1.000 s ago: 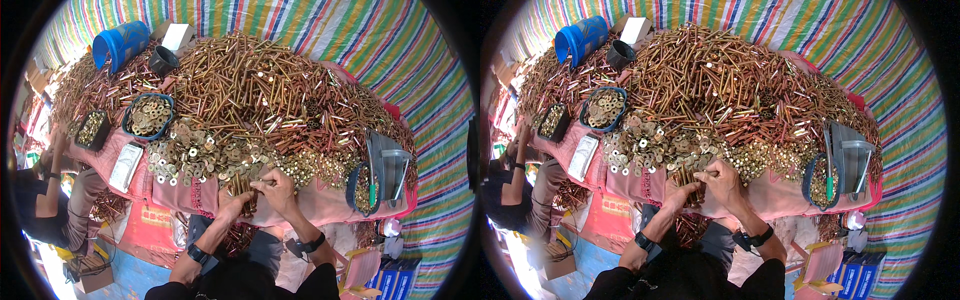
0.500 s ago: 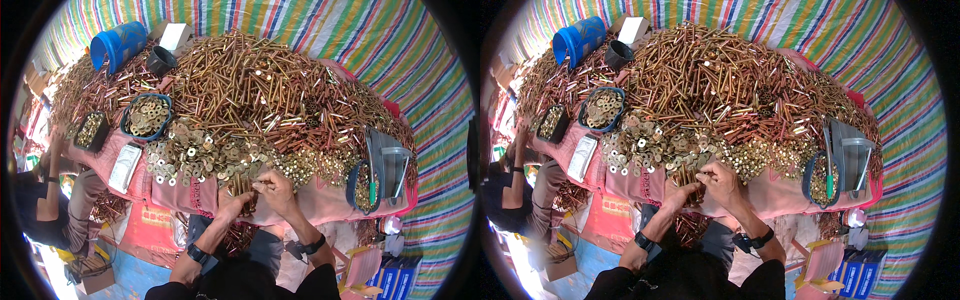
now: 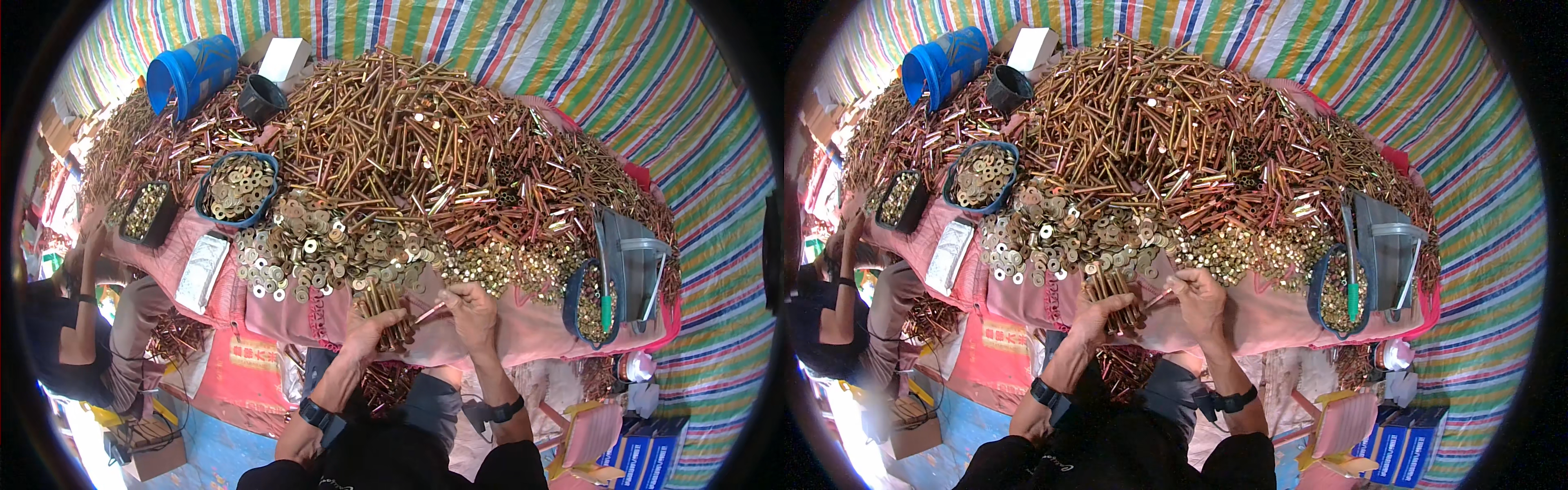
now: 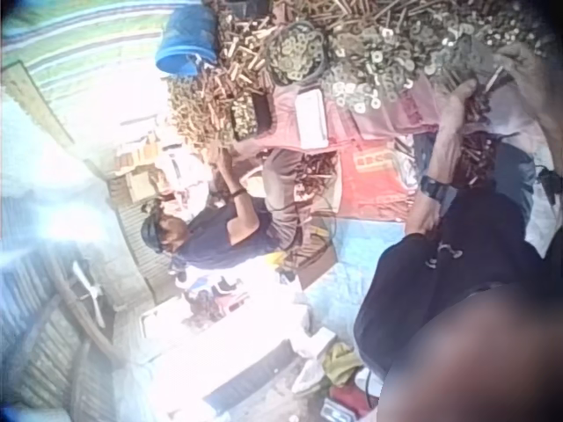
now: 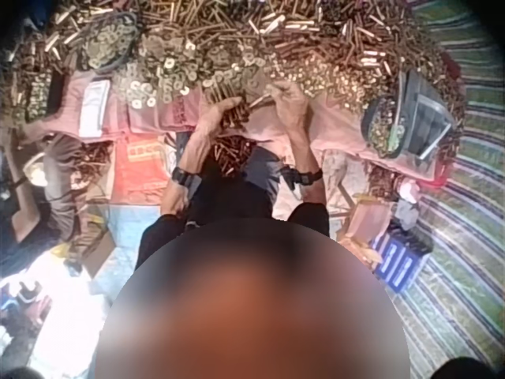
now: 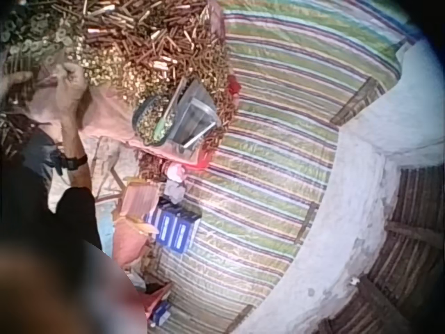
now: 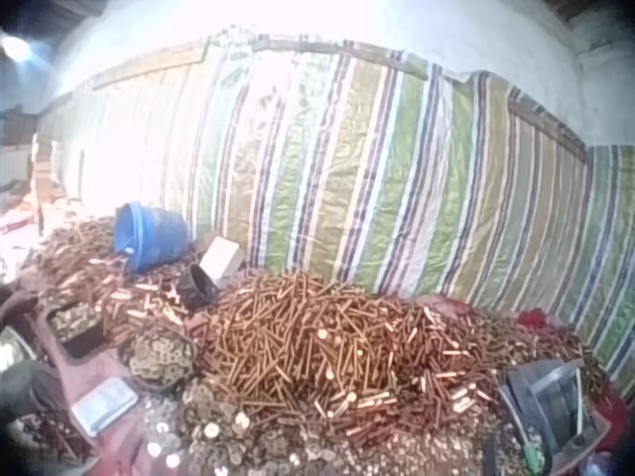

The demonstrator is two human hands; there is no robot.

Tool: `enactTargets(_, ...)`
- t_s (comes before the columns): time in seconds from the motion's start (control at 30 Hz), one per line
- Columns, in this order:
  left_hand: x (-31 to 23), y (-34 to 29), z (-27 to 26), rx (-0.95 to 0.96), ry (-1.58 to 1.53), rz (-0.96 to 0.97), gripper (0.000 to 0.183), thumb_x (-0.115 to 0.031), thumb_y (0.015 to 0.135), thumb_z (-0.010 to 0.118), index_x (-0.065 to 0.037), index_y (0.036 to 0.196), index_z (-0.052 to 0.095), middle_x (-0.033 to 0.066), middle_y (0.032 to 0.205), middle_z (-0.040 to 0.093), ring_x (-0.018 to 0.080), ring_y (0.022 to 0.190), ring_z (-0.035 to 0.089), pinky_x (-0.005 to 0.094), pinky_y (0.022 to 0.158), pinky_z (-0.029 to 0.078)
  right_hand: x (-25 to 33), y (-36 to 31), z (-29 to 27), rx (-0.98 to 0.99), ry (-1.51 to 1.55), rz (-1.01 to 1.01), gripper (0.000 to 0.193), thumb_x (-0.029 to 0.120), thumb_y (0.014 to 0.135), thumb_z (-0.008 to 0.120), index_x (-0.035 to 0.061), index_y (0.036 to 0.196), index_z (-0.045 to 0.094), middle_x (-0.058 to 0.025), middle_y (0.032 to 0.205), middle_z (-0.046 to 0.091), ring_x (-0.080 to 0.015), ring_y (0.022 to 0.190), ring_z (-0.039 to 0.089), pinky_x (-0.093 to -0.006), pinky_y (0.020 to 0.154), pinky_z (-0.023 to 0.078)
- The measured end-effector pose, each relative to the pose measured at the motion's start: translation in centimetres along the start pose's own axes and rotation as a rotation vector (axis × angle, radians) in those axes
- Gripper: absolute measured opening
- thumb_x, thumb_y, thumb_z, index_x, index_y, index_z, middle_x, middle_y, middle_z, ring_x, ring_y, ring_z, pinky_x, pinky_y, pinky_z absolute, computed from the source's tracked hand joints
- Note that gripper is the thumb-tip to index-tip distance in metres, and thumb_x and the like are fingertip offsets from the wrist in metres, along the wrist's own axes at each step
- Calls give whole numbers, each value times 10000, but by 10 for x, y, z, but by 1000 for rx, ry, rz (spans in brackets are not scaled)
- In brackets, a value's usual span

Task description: The person sorts through a pile of metal scrap, picking up small brass-colored pieces and separating them from copper tubes and washers.

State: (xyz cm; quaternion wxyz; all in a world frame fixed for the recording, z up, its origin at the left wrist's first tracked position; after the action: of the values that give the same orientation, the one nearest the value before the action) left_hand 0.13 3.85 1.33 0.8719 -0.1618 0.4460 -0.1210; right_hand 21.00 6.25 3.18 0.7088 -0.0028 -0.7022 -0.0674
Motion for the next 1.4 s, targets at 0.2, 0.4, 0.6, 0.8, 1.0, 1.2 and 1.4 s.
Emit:
enactTargets(0.2,-10,12,-4,29,88,92,284,39,896,788,1,1170,721,86,916,778,180,729,750,336,633,645,3,-29,6,315,-405,205,188,81,949,814,-15,1092,737,-37,880,747,-107,782,705,-249,660,581)
enactTargets(0.4,4,7,-5,85,368,250,288,35,892,791,-13,1165,716,27,954,750,90,810,678,253,714,556,60,0,46,255,-453,-189,320,96,890,837,11,1185,746,-113,1116,735,-157,871,688,-321,730,555)
enactTargets(0.6,3,5,-5,122,397,426,314,25,870,772,-27,1170,695,2,957,713,80,832,639,257,707,534,82,19,92,526,-652,-629,261,114,858,824,53,1107,777,-104,1054,753,-286,979,688,-394,850,544)
enactTargets(0.8,-1,7,-3,116,392,338,286,5,862,791,-39,1115,663,-19,922,674,61,827,606,248,709,519,94,14,93,449,-673,-677,252,48,830,818,39,1077,767,-99,982,738,-294,918,678,-404,816,534)
enactTargets(1.0,2,11,-3,111,336,352,351,-25,829,848,-43,1099,625,-21,907,661,62,809,598,252,704,519,100,-8,83,328,-666,-728,252,-6,832,817,18,1076,757,-120,986,723,-308,894,692,-393,784,551)
enactTargets(1.2,2,12,-4,106,431,361,403,-42,816,877,-35,1139,637,0,953,701,64,850,629,255,738,534,93,-23,80,92,-535,-669,195,-14,892,803,-15,1078,745,-148,1020,721,-287,894,721,-348,751,583)
enactTargets(1.4,0,11,2,96,356,315,341,-7,880,843,-6,1162,652,34,953,752,79,803,686,246,713,577,128,-3,70,-54,-583,-833,160,-17,969,746,-43,1124,714,-157,1030,685,-242,849,724,-337,703,618)
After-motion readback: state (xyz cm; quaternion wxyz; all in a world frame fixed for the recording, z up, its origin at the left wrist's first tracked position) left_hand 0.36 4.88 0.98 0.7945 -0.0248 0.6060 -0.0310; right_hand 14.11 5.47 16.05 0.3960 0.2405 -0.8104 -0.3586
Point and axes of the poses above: each hand's wrist, its own y-axis towards the middle knuckle, its own z-axis out of the palm, x = y × z, the point moved 4 cm from there along y, towards the middle knuckle
